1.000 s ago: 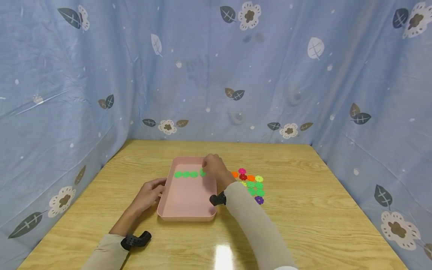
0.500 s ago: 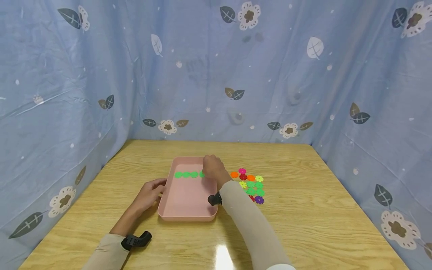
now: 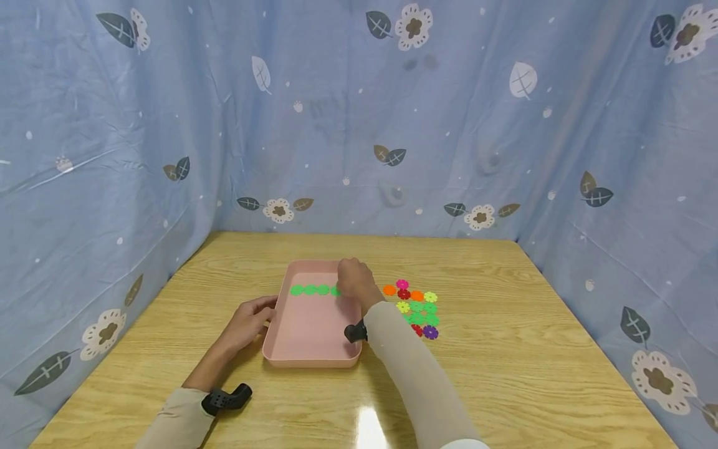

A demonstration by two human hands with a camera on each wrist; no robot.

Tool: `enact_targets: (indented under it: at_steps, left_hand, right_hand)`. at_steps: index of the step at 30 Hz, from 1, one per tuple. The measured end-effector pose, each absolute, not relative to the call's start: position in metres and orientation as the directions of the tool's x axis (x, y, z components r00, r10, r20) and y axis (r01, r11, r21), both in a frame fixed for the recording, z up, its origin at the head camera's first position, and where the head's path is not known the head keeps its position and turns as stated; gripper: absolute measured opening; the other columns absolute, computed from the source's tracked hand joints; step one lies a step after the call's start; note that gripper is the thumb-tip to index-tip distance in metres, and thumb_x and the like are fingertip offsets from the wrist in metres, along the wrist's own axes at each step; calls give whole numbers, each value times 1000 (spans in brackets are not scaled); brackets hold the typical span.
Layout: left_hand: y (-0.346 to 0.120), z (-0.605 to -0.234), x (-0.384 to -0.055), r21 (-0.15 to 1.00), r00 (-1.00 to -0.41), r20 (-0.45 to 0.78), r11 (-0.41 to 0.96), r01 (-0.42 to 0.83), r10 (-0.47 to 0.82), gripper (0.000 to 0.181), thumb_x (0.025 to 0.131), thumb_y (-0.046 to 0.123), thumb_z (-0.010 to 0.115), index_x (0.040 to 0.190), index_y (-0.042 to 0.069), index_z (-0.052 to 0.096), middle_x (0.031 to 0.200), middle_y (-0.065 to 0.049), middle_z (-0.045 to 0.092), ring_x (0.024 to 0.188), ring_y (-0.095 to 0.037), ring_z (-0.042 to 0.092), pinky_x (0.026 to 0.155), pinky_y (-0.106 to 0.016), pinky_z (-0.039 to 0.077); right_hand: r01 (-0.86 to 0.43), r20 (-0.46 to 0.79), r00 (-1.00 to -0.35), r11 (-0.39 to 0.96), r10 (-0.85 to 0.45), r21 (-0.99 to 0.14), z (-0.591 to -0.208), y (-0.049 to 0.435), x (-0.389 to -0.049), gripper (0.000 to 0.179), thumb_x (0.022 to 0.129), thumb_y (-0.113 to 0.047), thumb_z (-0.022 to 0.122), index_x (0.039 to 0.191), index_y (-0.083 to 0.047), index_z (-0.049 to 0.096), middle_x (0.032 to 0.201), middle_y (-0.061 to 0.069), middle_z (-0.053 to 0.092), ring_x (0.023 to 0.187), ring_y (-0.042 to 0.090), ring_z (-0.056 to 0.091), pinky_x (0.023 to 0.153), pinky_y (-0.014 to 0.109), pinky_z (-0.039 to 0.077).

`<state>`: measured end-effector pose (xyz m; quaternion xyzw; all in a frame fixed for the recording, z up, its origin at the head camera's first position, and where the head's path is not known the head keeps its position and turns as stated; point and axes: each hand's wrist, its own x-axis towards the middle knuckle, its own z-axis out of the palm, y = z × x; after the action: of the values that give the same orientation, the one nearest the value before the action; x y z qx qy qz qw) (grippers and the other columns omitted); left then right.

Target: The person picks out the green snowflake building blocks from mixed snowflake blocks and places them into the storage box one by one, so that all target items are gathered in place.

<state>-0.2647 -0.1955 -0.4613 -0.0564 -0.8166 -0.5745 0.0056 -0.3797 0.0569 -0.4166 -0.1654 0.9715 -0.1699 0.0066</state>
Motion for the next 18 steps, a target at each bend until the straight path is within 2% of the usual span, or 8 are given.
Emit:
enact_targets:
  at_steps: [12,18]
  left_hand:
    - [-196,-459,-263,938,-994,71,333,94,81,47,99,13,52,144,1,54,129,-19,65,94,-25,70,75,-36,62]
    - [-196,-459,-263,940,-994,72,326,97,87,46,99,12,52,144,1,54,128,-17,66,94,-25,69,75,-36,62]
  right_hand:
    - [-309,42,-950,909,-310,-279,-417,54,-382,17,89,-19,78,77,-10,70,76,1,64,68,20,61,66,35,55]
    - [-300,52,-953,902,-299,-310,-416,53,-381,17,88,-18,79,75,-10,71,74,1,65,66,20,62,64,34,56]
